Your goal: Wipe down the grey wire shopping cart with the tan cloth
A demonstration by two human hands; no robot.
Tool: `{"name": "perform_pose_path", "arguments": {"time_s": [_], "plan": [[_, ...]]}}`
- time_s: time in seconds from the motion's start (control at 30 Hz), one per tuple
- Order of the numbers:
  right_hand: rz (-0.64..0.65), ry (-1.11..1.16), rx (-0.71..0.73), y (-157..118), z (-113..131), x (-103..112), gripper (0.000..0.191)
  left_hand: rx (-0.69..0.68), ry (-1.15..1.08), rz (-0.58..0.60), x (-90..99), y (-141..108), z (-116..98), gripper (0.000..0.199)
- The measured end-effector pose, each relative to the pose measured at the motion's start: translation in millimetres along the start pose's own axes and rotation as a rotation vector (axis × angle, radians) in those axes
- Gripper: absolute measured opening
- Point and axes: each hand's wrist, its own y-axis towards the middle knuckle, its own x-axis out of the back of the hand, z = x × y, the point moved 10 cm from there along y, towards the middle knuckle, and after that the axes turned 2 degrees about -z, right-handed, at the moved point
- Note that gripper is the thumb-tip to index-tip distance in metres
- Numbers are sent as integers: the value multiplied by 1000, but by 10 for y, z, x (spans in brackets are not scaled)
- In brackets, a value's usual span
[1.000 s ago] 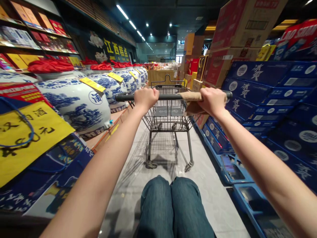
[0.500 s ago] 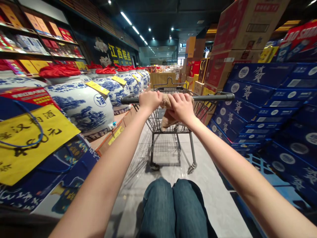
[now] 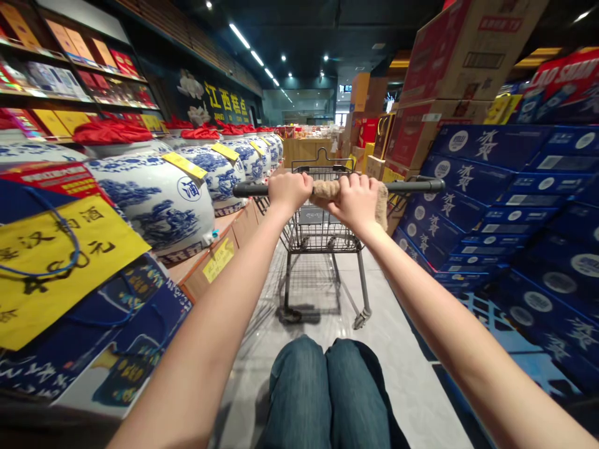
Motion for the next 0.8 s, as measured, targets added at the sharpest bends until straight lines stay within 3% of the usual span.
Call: {"name": "perform_pose_path", "arguments": {"time_s": [0.1,0.17,0.3,0.37,0.47,0.6,0.67,0.73,0.8], "plan": [[58,117,158,50,155,51,43,-8,2,11,4,-8,39,68],[93,171,174,46,-69,82,43,-4,-1,21,9,-14,86,68],[44,101,-134,-7,-904,150,50,18,-14,27,22,-23,154,67],[-16,39,-260,-60,-1053,184,47,23,-15,24,28,-26,152,67],[-45,-7,-325,-90,-760,149,49,31,-10,19,37,-33,134,67],[-22,39,-142,-39,93,60,48,23,-12,10,60,-50,132,67],[-13,71,-17,-44,349,52,47,18,2,9,72,-59,162,68],[0,87,106,-84,379,67,48,15,20,16,78,-68,210,70],[6,69,155,-137,148,103,48,15,27,26,78,-74,261,71]]}}
